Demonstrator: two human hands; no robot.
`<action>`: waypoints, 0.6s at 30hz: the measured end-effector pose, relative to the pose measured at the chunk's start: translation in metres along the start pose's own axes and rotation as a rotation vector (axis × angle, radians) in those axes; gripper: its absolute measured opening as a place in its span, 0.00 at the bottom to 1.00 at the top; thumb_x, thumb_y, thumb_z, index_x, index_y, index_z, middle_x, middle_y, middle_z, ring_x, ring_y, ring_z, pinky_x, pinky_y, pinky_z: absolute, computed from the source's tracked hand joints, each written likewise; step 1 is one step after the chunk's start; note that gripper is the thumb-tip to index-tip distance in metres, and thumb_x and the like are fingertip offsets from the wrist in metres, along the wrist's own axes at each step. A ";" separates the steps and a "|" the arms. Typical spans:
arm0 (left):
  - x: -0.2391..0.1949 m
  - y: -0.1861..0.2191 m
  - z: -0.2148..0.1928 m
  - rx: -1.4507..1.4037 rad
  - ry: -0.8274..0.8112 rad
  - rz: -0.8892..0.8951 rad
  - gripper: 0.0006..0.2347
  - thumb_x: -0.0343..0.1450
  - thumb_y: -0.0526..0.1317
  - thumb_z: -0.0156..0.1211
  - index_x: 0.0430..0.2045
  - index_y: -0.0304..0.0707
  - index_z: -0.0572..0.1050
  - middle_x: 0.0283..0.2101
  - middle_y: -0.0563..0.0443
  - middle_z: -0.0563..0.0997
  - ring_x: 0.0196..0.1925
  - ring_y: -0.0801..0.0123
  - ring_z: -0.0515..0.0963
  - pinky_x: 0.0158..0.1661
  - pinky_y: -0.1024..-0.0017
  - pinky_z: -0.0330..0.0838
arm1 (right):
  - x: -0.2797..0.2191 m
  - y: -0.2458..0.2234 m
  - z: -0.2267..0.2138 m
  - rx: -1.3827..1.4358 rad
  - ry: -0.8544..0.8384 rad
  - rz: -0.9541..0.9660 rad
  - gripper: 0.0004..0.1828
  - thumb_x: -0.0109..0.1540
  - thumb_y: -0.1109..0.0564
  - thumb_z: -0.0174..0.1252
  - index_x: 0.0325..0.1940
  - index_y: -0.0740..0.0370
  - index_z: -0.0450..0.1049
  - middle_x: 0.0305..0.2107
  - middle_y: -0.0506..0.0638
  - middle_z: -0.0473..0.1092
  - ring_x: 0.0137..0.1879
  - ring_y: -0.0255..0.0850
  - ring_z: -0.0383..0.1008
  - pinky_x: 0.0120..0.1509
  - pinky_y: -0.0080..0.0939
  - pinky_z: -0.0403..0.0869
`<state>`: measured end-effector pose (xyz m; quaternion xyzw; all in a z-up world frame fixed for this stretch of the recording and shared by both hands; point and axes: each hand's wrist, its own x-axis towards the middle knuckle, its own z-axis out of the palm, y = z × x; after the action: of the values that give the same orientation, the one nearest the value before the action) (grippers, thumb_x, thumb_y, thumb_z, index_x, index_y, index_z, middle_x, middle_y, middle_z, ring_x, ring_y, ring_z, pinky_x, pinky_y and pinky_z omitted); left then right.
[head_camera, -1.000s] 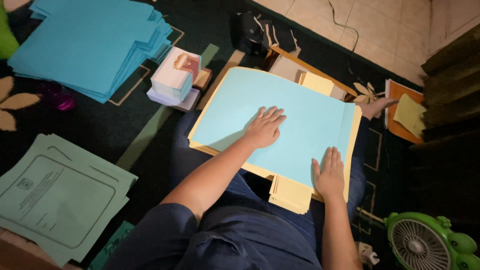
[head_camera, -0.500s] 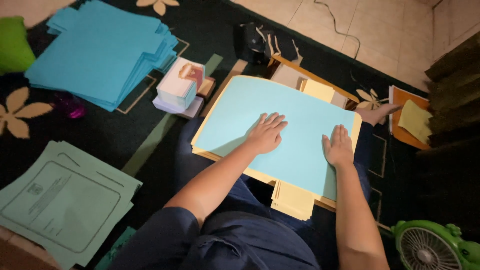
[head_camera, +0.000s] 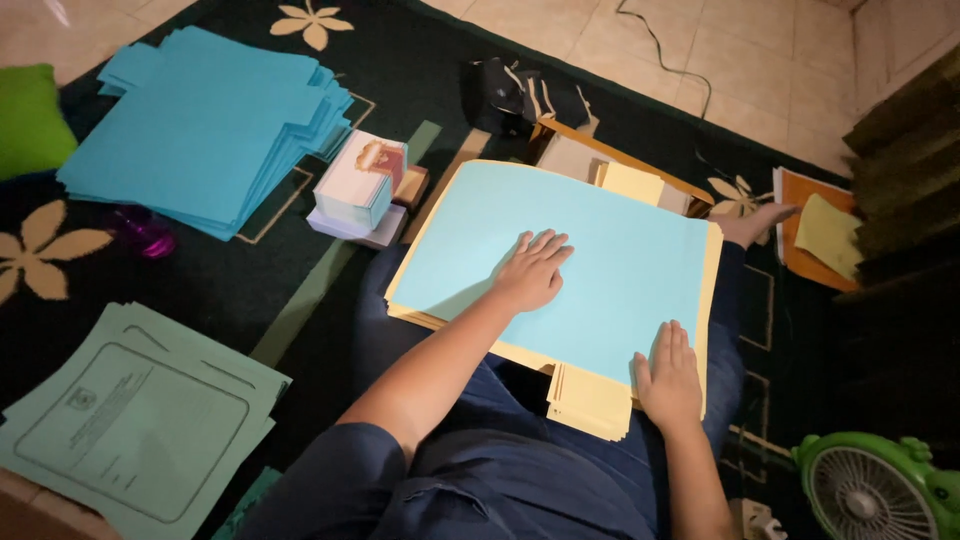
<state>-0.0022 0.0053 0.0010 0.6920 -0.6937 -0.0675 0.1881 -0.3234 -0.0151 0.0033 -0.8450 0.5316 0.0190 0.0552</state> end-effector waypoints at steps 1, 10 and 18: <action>0.000 0.000 0.000 -0.011 -0.002 -0.003 0.23 0.75 0.43 0.38 0.70 0.53 0.63 0.77 0.53 0.60 0.80 0.61 0.54 0.75 0.52 0.40 | -0.004 0.003 0.004 -0.011 -0.017 0.001 0.41 0.72 0.35 0.29 0.83 0.61 0.40 0.80 0.57 0.38 0.85 0.49 0.35 0.86 0.49 0.40; -0.004 0.003 -0.006 -0.001 -0.014 -0.008 0.23 0.76 0.42 0.38 0.70 0.52 0.63 0.78 0.53 0.58 0.80 0.61 0.53 0.76 0.52 0.40 | 0.100 0.040 0.031 -0.093 -0.068 -0.059 0.46 0.72 0.28 0.21 0.83 0.63 0.36 0.80 0.62 0.34 0.85 0.55 0.31 0.86 0.55 0.41; -0.006 0.009 -0.017 -0.007 -0.070 -0.041 0.24 0.76 0.42 0.37 0.71 0.53 0.62 0.78 0.55 0.57 0.81 0.62 0.51 0.77 0.52 0.39 | 0.261 0.060 0.045 -0.075 -0.019 0.002 0.47 0.72 0.27 0.15 0.84 0.62 0.36 0.80 0.59 0.33 0.85 0.52 0.29 0.85 0.54 0.39</action>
<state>-0.0047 0.0145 0.0189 0.7025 -0.6855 -0.0979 0.1646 -0.2634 -0.2694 -0.0697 -0.8458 0.5307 0.0472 0.0286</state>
